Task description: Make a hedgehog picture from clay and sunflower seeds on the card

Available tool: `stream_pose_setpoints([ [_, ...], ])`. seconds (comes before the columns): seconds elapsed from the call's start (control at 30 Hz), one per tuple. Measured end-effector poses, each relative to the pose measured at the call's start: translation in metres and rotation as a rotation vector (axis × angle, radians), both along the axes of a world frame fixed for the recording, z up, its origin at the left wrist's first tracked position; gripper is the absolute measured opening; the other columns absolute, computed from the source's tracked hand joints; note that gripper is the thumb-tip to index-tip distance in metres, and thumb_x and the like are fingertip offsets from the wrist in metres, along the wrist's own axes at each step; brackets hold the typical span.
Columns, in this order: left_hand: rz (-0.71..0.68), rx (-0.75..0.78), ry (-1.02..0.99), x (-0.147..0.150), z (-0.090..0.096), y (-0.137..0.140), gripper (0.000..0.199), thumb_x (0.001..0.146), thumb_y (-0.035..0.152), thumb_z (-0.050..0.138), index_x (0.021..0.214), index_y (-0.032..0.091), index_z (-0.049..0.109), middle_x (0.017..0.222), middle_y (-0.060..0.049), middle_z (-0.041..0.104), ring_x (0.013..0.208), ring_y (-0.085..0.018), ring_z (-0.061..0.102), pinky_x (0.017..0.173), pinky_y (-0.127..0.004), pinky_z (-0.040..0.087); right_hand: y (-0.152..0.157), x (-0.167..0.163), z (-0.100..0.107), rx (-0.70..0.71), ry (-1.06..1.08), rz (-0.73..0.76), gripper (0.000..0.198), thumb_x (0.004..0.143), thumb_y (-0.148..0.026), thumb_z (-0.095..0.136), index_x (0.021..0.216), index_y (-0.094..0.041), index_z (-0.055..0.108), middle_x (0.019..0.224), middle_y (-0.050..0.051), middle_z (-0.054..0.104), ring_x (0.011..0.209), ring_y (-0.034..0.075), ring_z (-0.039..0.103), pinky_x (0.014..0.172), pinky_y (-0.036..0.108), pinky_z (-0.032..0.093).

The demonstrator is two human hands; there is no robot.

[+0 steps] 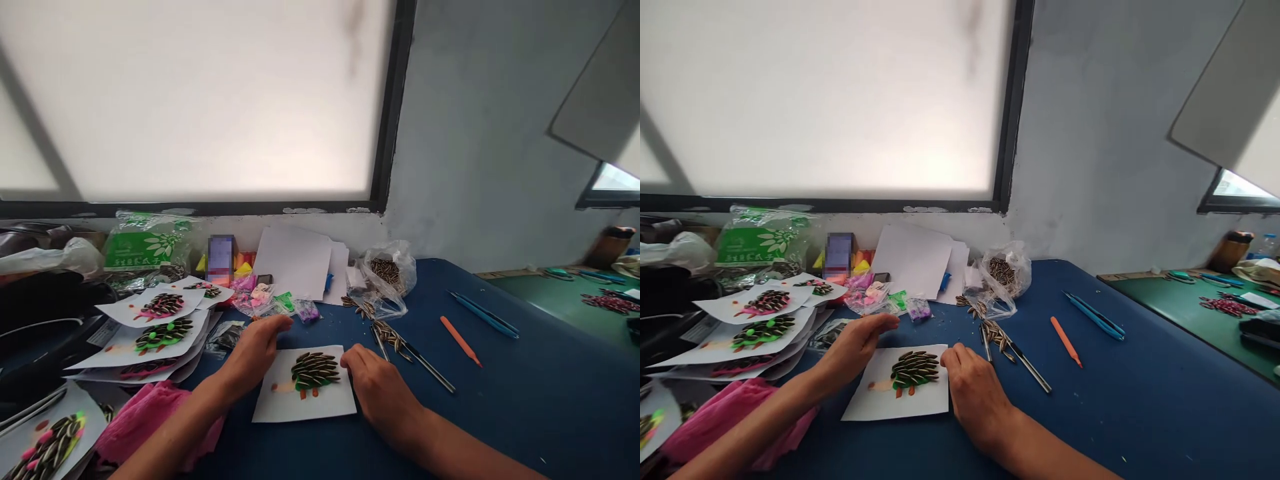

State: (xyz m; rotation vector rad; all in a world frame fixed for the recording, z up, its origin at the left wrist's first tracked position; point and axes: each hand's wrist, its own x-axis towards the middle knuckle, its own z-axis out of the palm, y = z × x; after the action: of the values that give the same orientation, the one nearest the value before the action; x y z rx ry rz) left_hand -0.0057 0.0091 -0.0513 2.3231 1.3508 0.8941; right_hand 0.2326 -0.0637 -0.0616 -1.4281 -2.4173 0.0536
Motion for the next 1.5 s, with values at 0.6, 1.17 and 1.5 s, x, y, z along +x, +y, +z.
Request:
stream_pose_setpoints([
  [0.6, 0.034, 0.102, 0.359, -0.018, -0.032, -0.021, 0.051, 0.08, 0.003, 0.042, 0.124, 0.017, 0.065, 0.133, -0.015, 0.061, 0.121, -0.03, 0.058, 0.101, -0.045, 0.048, 0.064, -0.029, 0.043, -0.006, -0.211, -0.059, 0.015, 0.091, -0.008, 0.051, 0.096, -0.013, 0.065, 0.099, 0.012, 0.064, 0.084, 0.021, 0.063, 0.068, 0.027, 0.046],
  [1.17, 0.116, 0.139, 0.463, -0.019, -0.034, -0.018, 0.054, 0.081, 0.005, 0.043, 0.13, 0.021, 0.06, 0.139, -0.013, 0.057, 0.134, -0.031, 0.046, 0.108, -0.055, 0.036, 0.109, -0.043, 0.026, -0.095, 0.04, -0.057, 0.023, 0.091, -0.009, 0.047, 0.088, -0.012, 0.07, 0.097, 0.017, 0.068, 0.097, 0.028, 0.062, 0.084, 0.036, 0.044],
  [1.5, 0.1, -0.068, -0.189, -0.009, -0.006, -0.022, 0.032, 0.086, 0.027, 0.05, 0.108, 0.019, 0.072, 0.122, -0.013, 0.069, 0.119, -0.031, 0.06, 0.103, -0.05, 0.046, 0.113, -0.049, 0.027, -0.437, 0.785, 0.08, 0.018, 0.094, -0.017, 0.042, 0.099, -0.014, 0.059, 0.092, 0.008, 0.07, 0.078, 0.016, 0.069, 0.069, 0.028, 0.053],
])
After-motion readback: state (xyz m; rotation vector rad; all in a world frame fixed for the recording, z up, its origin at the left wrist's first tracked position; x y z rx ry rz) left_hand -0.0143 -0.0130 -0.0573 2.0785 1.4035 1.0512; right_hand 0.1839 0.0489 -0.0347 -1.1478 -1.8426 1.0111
